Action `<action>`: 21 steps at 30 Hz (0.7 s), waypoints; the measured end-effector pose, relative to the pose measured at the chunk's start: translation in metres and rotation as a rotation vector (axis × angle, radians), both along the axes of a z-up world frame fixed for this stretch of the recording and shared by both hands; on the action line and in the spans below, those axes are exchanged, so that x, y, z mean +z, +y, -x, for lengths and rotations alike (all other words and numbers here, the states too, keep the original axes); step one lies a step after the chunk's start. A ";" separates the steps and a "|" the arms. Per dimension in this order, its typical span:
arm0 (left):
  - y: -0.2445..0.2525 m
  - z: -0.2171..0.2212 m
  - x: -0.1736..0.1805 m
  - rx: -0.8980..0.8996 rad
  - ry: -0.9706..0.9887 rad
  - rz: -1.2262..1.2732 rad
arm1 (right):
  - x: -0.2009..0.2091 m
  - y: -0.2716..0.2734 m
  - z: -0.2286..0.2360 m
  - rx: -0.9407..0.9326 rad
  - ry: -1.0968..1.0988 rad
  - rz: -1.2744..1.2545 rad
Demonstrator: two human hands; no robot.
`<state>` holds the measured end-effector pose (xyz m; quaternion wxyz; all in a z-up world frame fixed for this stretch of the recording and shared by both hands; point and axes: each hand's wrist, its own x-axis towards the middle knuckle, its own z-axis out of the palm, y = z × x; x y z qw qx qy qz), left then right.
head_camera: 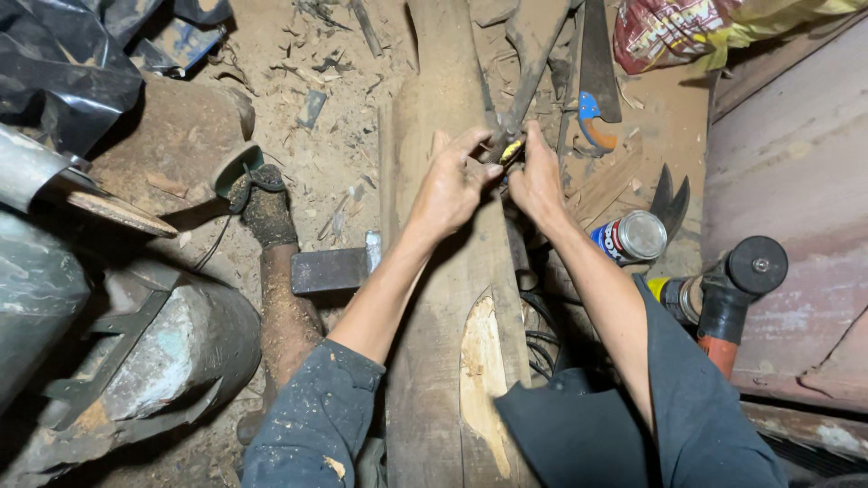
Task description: The person uses a handheld electric router to carve a curved recess into a wooden plank. They pause to reposition the wood and secure it with a clamp, then resume routing the same area.
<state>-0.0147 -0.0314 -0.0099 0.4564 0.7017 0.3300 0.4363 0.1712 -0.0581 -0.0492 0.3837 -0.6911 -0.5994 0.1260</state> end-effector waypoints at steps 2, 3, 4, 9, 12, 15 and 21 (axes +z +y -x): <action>-0.008 -0.006 0.001 0.090 0.081 -0.136 | 0.002 -0.007 0.000 0.032 -0.076 -0.102; -0.007 -0.008 0.003 0.189 0.113 -0.176 | 0.004 -0.006 0.002 0.053 -0.115 -0.158; -0.006 -0.009 0.007 0.287 0.145 -0.217 | 0.007 -0.006 0.004 -0.003 -0.086 -0.069; -0.036 0.018 0.012 0.087 -0.149 0.531 | 0.020 -0.004 0.012 -0.137 -0.021 0.076; -0.081 0.079 -0.017 0.340 0.763 0.297 | 0.031 0.000 0.006 -0.138 0.000 0.207; -0.116 0.120 -0.057 0.358 0.685 0.504 | 0.040 0.010 -0.001 -0.089 -0.036 0.151; -0.144 0.128 -0.046 0.336 0.169 0.793 | 0.027 0.022 -0.004 -0.058 -0.089 0.168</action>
